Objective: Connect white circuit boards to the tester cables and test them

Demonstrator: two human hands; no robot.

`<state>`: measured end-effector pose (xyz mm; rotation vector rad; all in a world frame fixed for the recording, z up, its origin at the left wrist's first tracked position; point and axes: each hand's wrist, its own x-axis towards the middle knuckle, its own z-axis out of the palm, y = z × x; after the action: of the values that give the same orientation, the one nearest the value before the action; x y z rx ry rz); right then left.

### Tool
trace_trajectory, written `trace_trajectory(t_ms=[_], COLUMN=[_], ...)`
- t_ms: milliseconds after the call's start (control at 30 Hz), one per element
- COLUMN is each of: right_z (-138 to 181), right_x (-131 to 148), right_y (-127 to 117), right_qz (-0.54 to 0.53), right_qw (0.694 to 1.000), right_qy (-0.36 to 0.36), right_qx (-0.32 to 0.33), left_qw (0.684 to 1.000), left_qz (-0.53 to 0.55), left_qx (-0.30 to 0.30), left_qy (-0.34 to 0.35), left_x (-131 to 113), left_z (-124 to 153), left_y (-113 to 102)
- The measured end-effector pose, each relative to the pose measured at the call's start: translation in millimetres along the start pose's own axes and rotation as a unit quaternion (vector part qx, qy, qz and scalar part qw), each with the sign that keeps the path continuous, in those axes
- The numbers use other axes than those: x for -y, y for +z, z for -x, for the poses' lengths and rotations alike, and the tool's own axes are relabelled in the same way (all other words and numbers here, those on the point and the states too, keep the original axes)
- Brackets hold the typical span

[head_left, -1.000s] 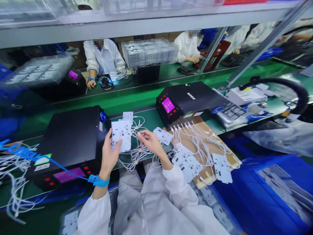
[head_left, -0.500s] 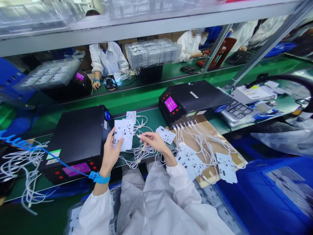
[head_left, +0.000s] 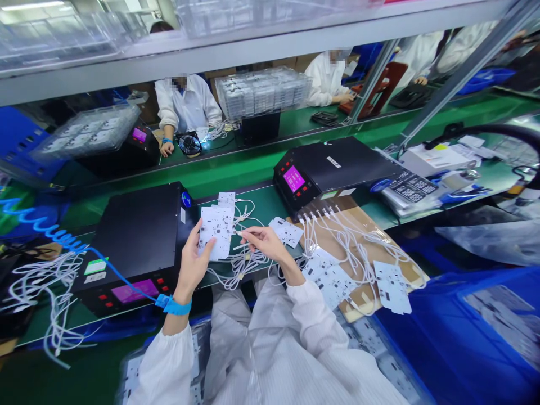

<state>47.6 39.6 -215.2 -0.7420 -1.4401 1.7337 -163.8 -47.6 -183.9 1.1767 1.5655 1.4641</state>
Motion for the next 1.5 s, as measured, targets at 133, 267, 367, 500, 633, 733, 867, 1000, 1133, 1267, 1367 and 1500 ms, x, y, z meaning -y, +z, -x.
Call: trace_trajectory(t_ms=[133,267,367,500,633,733,867,1000,1133,1267,1367,1500], right_z=[2,4,3,0,-4,-4,-3,-4,-4,1,3,0], right_x=[6,8,6,2,-5,-12,-19,-25,-32,-29,-22,-24], right_y=[-3,-4,-3,2,4,1,0,2,-8,-23,-25,-19], right_qz=[0.03,0.077,0.103,0.132,0.134,0.141,0.187,0.18,0.043,0.063,0.163,0.221], right_qw=[0.999,0.997,0.994,0.991,0.99,0.983,0.96,0.947,0.967,0.978,0.971,0.963], right_qy=[0.017,0.022,0.015,-0.004,-0.043,-0.116,-0.2,-0.233,-0.164,-0.158,-0.17,-0.154], right_qx=[0.014,0.023,0.008,0.008,0.004,-0.025,-0.061,-0.132,-0.192,-0.124,-0.043,-0.022], left_qw=[0.999,0.997,0.996,0.994,0.996,0.997,0.997,0.997,0.997,0.997,0.998,0.999], left_qz=[-0.038,-0.066,-0.077,-0.094,-0.081,-0.036,-0.022,-0.055,-0.078,-0.07,-0.053,-0.039], left_qx=[0.018,0.046,0.05,0.052,0.046,0.038,0.037,0.022,0.002,-0.007,0.0,-0.011], left_qy=[0.005,0.005,0.012,0.022,-0.004,-0.049,-0.07,-0.051,-0.025,-0.017,-0.016,-0.012], left_x=[-3,-5,0,9,6,2,0,-3,-11,-14,-15,-14], left_z=[0,-1,-3,-5,-6,-6,-7,-8,-7,-7,-8,-8], left_y=[-4,-7,-8,-10,-11,-8,-4,-1,1,4,7,10])
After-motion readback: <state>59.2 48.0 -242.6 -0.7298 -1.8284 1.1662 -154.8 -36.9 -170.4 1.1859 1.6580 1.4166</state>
